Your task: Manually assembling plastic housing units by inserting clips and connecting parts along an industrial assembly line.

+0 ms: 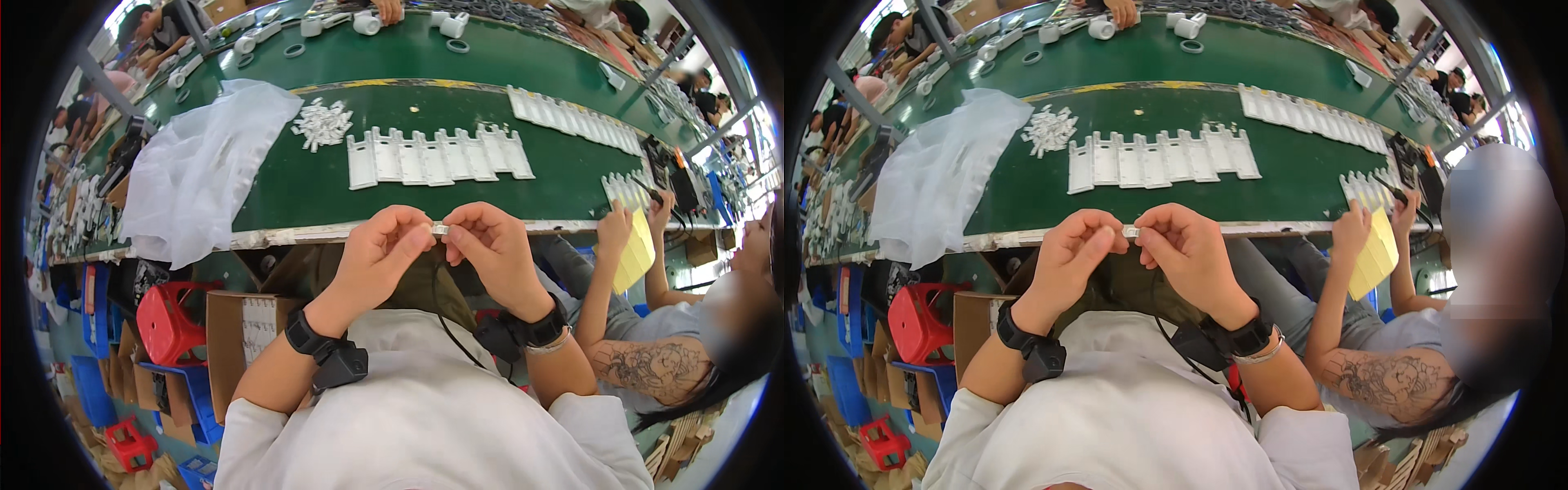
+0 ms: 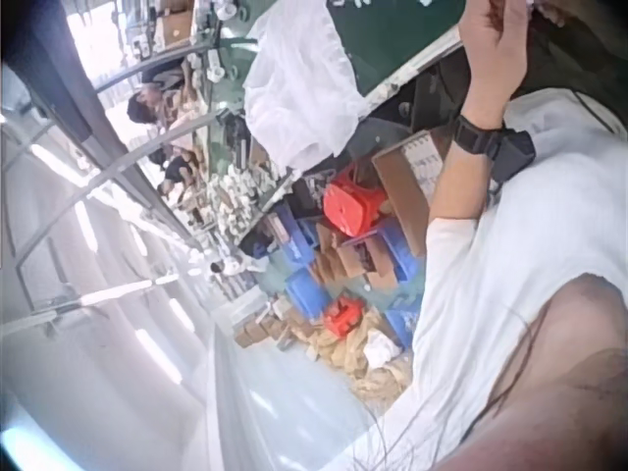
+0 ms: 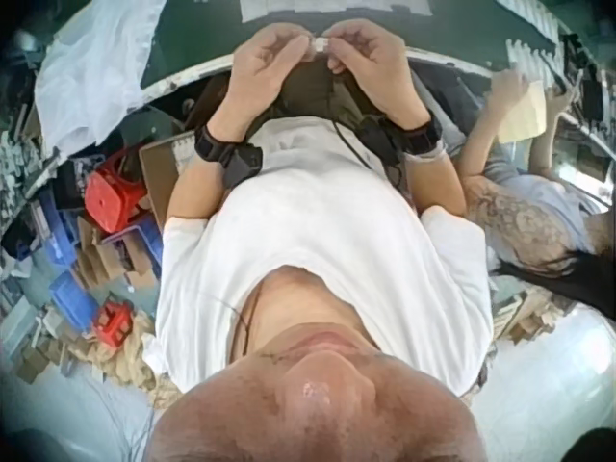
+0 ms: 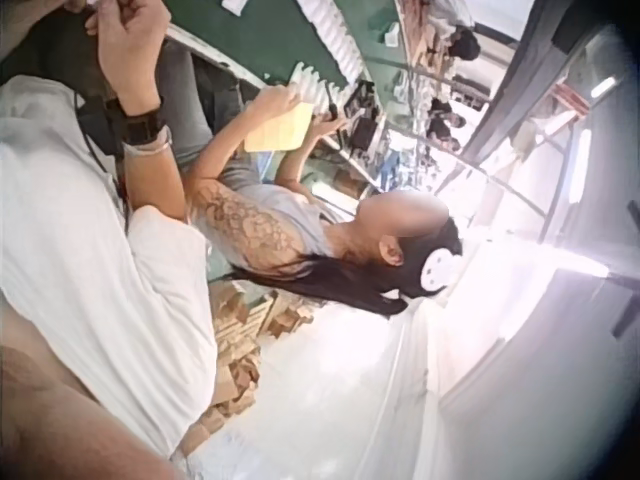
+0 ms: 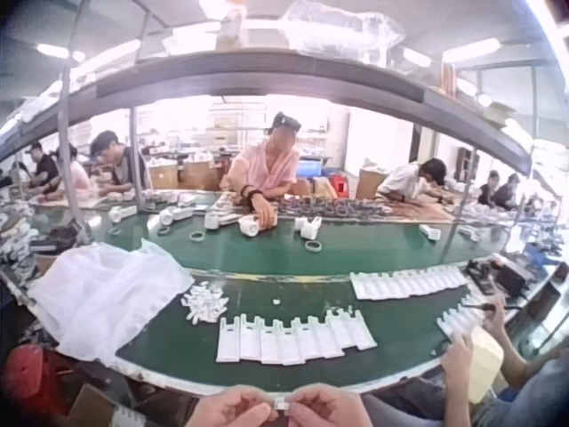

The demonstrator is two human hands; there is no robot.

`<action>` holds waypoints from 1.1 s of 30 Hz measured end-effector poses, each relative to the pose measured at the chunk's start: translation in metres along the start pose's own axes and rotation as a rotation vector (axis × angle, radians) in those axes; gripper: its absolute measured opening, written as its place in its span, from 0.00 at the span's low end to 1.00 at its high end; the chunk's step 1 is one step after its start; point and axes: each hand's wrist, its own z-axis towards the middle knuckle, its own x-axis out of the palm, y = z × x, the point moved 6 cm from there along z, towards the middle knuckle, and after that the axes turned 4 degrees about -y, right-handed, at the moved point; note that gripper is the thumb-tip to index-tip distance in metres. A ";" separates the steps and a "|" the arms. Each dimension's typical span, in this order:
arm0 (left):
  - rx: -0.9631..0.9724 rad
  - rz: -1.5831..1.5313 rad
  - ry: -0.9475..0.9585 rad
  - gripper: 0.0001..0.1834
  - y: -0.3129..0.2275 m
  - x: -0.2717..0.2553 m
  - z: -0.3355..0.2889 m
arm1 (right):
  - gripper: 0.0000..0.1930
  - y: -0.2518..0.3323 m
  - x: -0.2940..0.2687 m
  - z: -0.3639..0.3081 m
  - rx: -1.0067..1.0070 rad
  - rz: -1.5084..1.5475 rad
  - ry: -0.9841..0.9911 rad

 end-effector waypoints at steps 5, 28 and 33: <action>-0.033 0.098 0.010 0.06 0.011 0.021 0.000 | 0.07 0.000 -0.010 -0.024 -0.018 0.004 -0.033; -0.455 -0.073 -0.027 0.05 0.073 -0.025 -0.026 | 0.07 -0.019 -0.065 0.001 -0.223 -0.386 -0.177; -0.297 0.120 -0.090 0.05 0.061 -0.036 0.008 | 0.05 -0.036 -0.094 0.035 -0.086 -0.330 -0.254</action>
